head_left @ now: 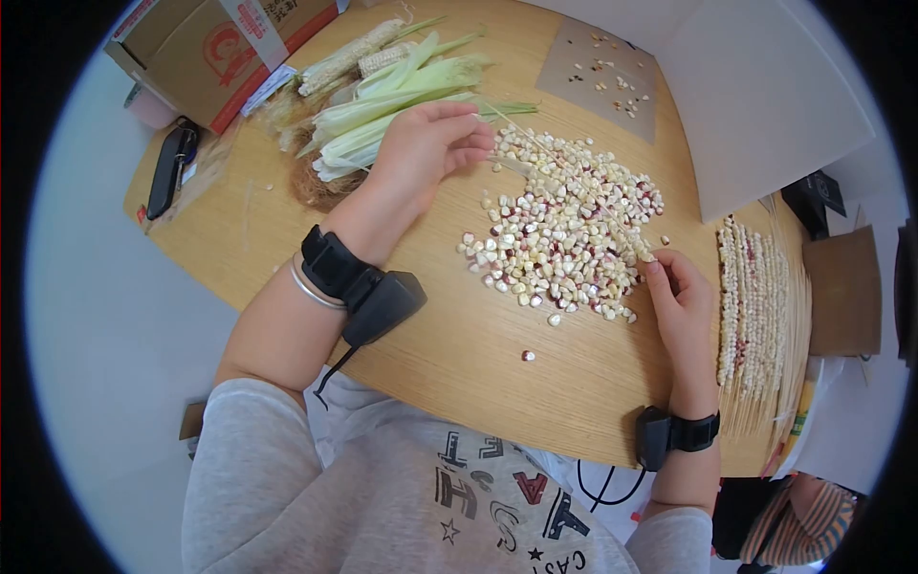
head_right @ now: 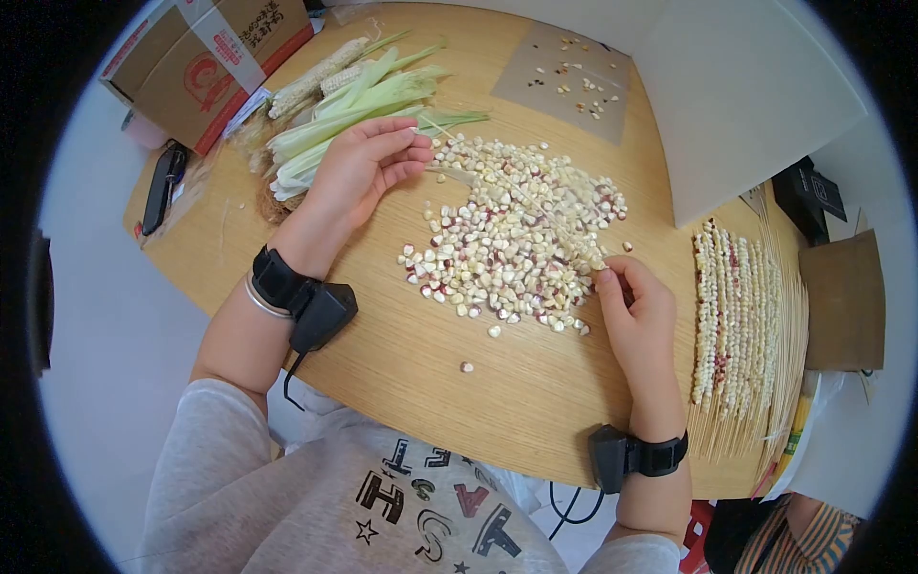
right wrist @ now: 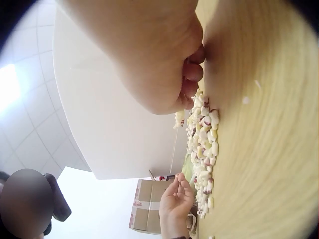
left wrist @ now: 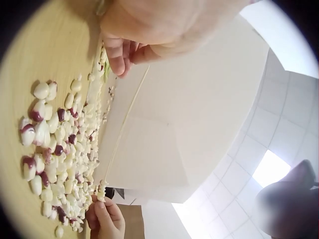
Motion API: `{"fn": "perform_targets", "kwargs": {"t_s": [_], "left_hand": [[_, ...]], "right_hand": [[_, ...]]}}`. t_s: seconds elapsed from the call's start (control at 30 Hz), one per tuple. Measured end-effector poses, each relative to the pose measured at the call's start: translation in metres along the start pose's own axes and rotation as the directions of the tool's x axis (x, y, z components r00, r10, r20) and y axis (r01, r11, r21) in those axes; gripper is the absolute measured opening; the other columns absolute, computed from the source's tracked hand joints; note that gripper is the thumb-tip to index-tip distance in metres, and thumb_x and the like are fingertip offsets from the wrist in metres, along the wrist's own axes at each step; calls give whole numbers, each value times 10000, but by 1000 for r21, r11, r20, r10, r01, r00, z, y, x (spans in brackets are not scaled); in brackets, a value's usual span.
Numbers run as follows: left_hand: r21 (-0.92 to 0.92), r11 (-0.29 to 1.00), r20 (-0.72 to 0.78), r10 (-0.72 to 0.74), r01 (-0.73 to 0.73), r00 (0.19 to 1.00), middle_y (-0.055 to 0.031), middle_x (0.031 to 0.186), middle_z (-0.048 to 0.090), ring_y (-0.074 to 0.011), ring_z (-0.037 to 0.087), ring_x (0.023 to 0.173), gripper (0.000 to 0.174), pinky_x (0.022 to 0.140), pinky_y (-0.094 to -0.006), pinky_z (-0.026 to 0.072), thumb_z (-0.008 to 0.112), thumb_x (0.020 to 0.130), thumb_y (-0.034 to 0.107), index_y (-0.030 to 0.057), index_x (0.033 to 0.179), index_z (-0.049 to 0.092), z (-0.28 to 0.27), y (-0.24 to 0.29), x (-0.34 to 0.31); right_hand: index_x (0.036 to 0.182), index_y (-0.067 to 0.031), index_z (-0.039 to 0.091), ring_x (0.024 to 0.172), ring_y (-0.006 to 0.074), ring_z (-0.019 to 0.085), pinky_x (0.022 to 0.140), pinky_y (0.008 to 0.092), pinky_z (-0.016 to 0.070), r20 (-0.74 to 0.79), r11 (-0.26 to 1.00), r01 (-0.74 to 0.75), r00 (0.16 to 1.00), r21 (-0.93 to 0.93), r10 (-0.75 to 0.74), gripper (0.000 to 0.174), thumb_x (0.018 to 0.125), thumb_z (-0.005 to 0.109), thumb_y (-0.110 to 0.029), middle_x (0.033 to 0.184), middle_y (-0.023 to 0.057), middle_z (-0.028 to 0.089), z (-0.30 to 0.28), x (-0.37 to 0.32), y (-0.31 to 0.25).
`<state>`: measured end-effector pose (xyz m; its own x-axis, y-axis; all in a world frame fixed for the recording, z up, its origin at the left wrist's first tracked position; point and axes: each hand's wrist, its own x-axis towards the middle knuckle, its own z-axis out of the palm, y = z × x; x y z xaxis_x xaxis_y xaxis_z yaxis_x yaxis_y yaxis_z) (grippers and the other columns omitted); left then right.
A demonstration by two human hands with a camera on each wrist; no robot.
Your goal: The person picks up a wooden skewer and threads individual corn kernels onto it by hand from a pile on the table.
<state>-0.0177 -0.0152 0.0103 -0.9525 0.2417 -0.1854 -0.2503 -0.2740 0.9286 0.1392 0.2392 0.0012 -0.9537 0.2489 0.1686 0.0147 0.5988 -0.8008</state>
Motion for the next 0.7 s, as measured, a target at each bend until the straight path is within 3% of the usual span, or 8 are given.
{"fn": "perform_targets", "kwargs": {"t_s": [0.3,0.7], "left_hand": [[-105,994,-19,26,-28,999,-181,940,578,-236,598,855,125,737,-291,510,461,860,53,-26,957,461,1,4,-1],[-121,990,1,66,-66,998,-185,953,579,-219,599,857,206,743,-276,514,467,852,38,-64,1031,475,-2,2,1]], "right_hand": [[860,24,570,576,54,433,515,201,360,25,999,-11,1000,-51,12,119,831,549,-89,628,3,510,0,-1,-2],[867,27,574,573,65,446,518,208,370,24,999,-1,1000,-44,2,126,824,555,-90,635,22,523,1,-1,-2]]}}
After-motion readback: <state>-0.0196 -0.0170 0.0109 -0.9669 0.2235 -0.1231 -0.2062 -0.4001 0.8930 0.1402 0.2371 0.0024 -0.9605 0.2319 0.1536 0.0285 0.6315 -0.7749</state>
